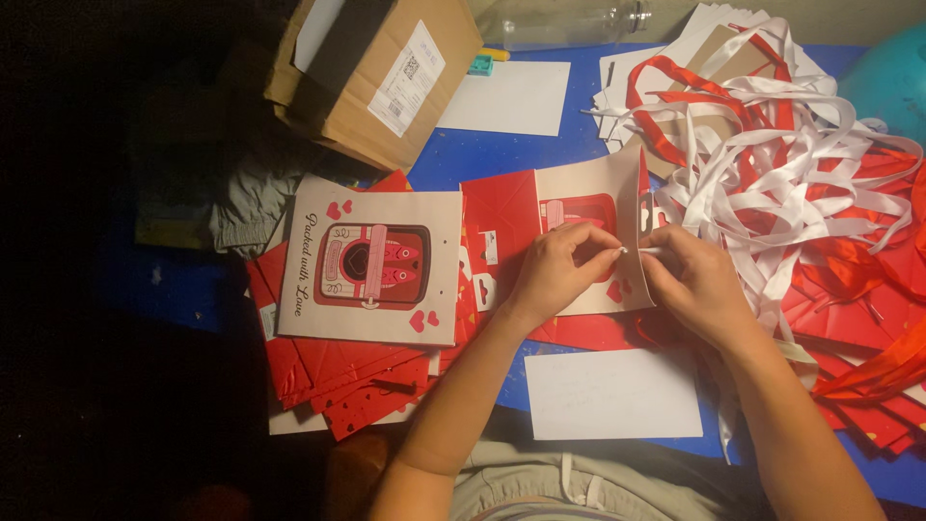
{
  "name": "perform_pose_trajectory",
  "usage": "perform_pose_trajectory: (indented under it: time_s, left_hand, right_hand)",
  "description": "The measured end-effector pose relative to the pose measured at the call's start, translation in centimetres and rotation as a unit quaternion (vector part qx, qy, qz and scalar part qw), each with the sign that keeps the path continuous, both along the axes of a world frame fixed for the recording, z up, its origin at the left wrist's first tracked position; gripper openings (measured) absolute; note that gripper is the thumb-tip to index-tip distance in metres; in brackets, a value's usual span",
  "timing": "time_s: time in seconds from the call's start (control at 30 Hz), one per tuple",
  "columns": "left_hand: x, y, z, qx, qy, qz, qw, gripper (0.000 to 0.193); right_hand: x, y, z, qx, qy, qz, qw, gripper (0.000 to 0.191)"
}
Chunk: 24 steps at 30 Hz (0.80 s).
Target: The person threads red and white ribbons through the handles of small red and white gift bags, ties them into bows, and stacks the finished bags on the table. The person handles multiple bags one at a time, alternating between red and white ribbons.
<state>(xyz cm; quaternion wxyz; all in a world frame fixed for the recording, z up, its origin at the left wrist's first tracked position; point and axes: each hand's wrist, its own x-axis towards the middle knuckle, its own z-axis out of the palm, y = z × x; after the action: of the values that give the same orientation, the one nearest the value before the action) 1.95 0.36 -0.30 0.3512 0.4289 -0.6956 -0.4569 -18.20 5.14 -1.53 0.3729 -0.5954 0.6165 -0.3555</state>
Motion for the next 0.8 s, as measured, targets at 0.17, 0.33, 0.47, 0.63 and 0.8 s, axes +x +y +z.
perform_pose_trajectory:
  time_s: [0.17,0.33,0.47,0.63,0.8]
  left_hand:
    - [-0.2,0.2,-0.8,-0.123,0.003,-0.009,0.992,0.006]
    - [-0.6,0.6,-1.3,-0.131,-0.025,0.009,0.991,0.006]
    - [-0.7,0.7,-1.2,-0.126,-0.008,0.018,0.992,0.007]
    - [-0.9,0.7,-1.0,-0.089,-0.011,0.018,0.996,0.008]
    - [-1.0,0.8,-0.9,-0.123,0.019,0.020,0.992,0.009]
  right_hand:
    - [0.0,-0.2,0.0,-0.104,0.039,0.018,0.994,0.019]
    - [-0.1,-0.2,-0.5,-0.129,0.045,0.026,0.990,0.018]
    - [-0.1,0.0,-1.0,-0.051,0.005,-0.028,0.998,0.012]
    - [0.0,0.1,-1.3,-0.067,0.028,-0.045,0.996,0.010]
    - [0.3,0.3,-1.2,-0.080,0.020,-0.055,0.995,0.013]
